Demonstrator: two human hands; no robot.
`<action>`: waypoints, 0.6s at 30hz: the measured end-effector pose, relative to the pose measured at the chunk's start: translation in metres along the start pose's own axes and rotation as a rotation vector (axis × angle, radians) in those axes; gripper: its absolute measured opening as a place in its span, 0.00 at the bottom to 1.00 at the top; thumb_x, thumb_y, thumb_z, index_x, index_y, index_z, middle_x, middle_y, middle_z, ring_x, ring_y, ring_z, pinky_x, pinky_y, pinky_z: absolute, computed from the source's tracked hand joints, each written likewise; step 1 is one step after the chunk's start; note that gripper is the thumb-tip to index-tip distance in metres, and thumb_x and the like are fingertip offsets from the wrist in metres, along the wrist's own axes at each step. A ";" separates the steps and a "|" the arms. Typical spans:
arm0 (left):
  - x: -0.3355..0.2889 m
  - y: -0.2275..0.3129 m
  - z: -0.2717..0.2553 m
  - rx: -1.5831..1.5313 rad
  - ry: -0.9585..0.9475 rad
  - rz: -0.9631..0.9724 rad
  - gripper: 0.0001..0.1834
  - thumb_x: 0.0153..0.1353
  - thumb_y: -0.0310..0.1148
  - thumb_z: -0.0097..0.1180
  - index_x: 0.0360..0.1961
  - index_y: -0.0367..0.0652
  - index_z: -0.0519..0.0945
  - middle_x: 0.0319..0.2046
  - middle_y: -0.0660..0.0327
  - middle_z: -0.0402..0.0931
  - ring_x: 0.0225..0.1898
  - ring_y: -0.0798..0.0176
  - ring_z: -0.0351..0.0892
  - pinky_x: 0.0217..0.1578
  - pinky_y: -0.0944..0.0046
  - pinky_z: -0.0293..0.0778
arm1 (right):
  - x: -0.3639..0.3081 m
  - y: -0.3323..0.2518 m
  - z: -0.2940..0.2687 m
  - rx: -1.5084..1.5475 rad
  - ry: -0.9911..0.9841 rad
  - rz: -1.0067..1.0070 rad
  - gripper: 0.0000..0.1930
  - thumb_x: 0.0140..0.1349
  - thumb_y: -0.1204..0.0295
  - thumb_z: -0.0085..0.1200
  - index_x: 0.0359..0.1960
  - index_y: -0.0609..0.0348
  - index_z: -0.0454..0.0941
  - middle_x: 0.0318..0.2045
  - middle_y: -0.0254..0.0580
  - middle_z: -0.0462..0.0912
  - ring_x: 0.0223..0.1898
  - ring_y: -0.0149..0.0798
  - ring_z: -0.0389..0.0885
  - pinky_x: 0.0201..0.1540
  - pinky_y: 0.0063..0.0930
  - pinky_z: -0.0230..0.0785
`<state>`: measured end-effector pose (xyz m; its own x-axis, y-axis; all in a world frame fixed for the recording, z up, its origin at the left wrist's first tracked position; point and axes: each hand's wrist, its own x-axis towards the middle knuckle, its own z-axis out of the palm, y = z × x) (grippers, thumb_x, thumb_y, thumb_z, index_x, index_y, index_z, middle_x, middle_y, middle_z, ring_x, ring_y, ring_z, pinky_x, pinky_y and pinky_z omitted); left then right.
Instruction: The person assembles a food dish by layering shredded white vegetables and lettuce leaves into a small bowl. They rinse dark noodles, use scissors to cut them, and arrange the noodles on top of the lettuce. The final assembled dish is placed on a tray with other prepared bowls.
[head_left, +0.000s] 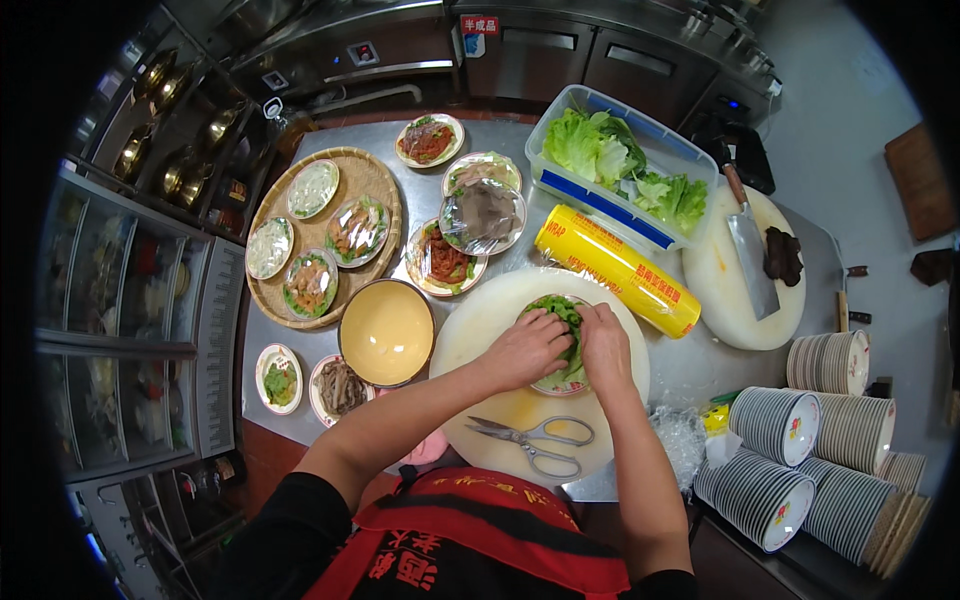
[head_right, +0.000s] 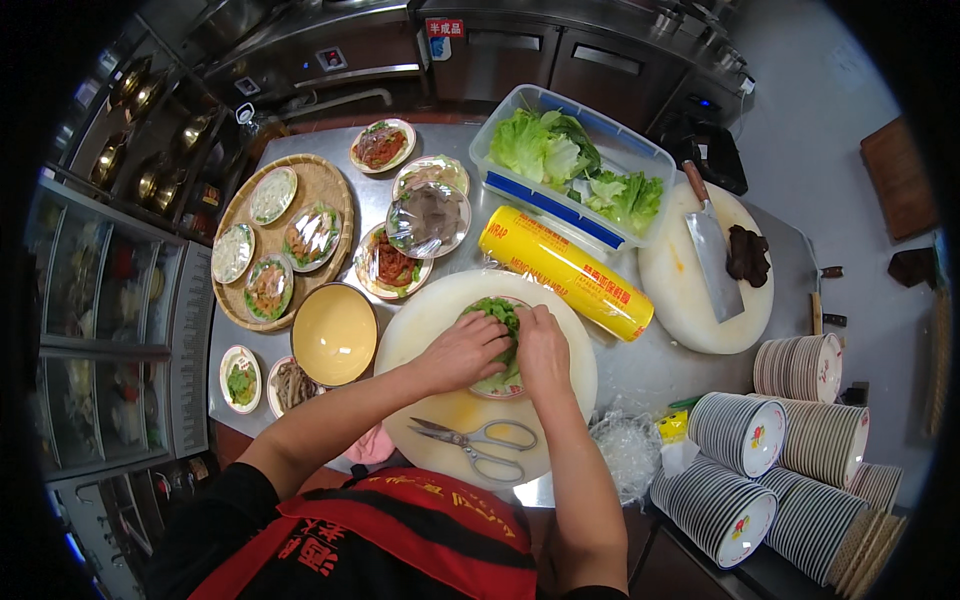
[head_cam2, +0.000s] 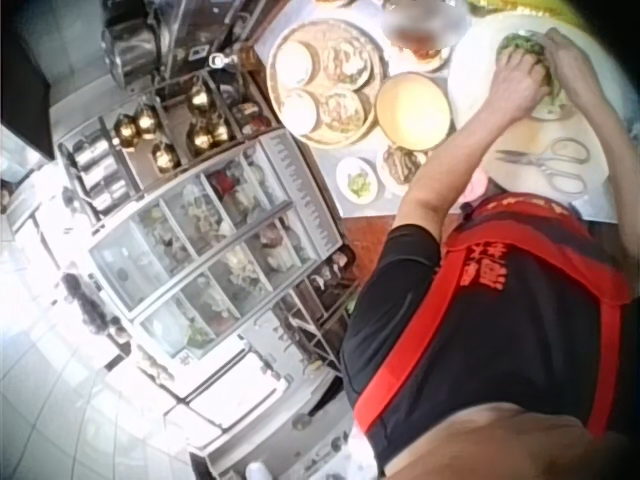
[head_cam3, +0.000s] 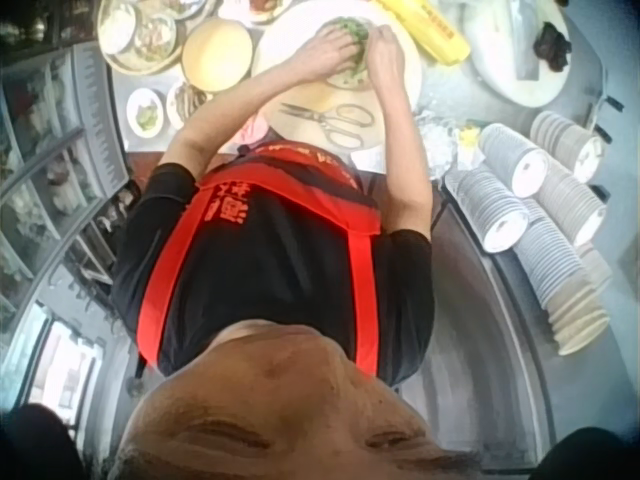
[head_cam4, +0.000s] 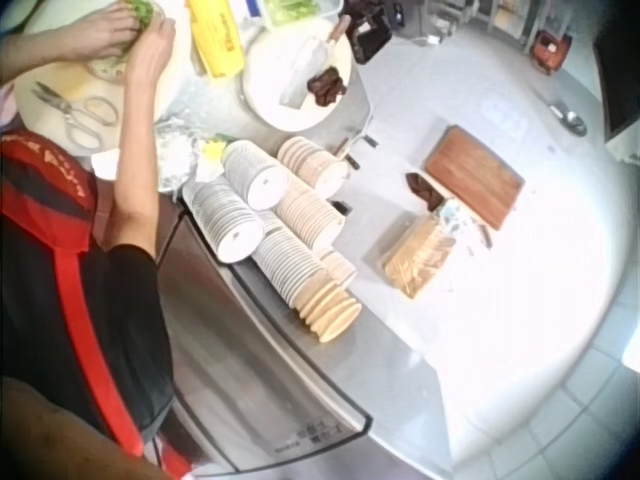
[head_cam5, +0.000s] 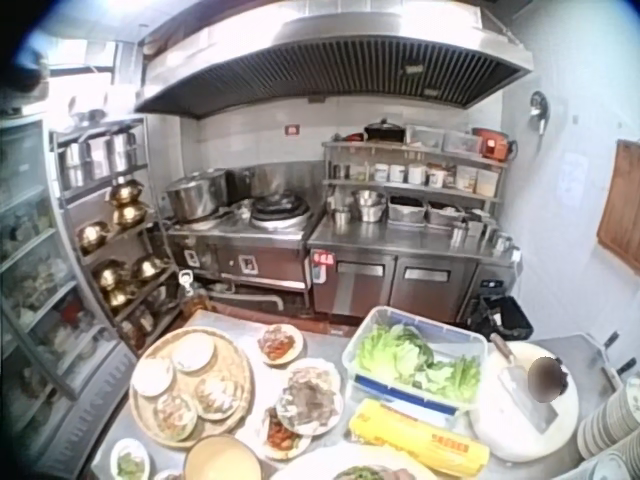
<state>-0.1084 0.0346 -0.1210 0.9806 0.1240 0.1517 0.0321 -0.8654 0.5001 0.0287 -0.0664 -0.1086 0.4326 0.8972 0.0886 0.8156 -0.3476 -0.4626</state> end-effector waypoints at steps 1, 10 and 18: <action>0.000 -0.003 -0.001 -0.018 0.005 0.003 0.20 0.50 0.36 0.61 0.45 0.40 0.76 0.47 0.56 0.71 0.54 0.54 0.67 0.59 0.52 0.58 | 0.000 0.002 0.002 -0.032 -0.042 0.011 0.12 0.55 0.79 0.48 0.41 0.61 0.75 0.35 0.48 0.73 0.39 0.48 0.77 0.42 0.38 0.71; -0.011 -0.023 -0.030 -0.252 0.229 -0.025 0.15 0.53 0.28 0.59 0.44 0.43 0.78 0.49 0.54 0.70 0.55 0.51 0.67 0.56 0.54 0.64 | -0.007 -0.011 -0.024 0.060 0.091 -0.027 0.14 0.53 0.78 0.54 0.44 0.59 0.75 0.38 0.48 0.75 0.38 0.52 0.77 0.41 0.40 0.72; -0.067 -0.026 -0.053 -0.164 0.064 0.031 0.21 0.50 0.24 0.59 0.48 0.47 0.76 0.50 0.55 0.70 0.49 0.50 0.72 0.48 0.59 0.71 | -0.058 -0.035 -0.031 0.205 -0.010 -0.077 0.15 0.51 0.76 0.59 0.43 0.58 0.75 0.38 0.46 0.75 0.39 0.50 0.77 0.41 0.39 0.72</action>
<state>-0.1853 0.0739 -0.0991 0.9662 0.1340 0.2204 -0.0348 -0.7791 0.6260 -0.0129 -0.1148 -0.0700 0.3671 0.9222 0.1221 0.7504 -0.2160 -0.6247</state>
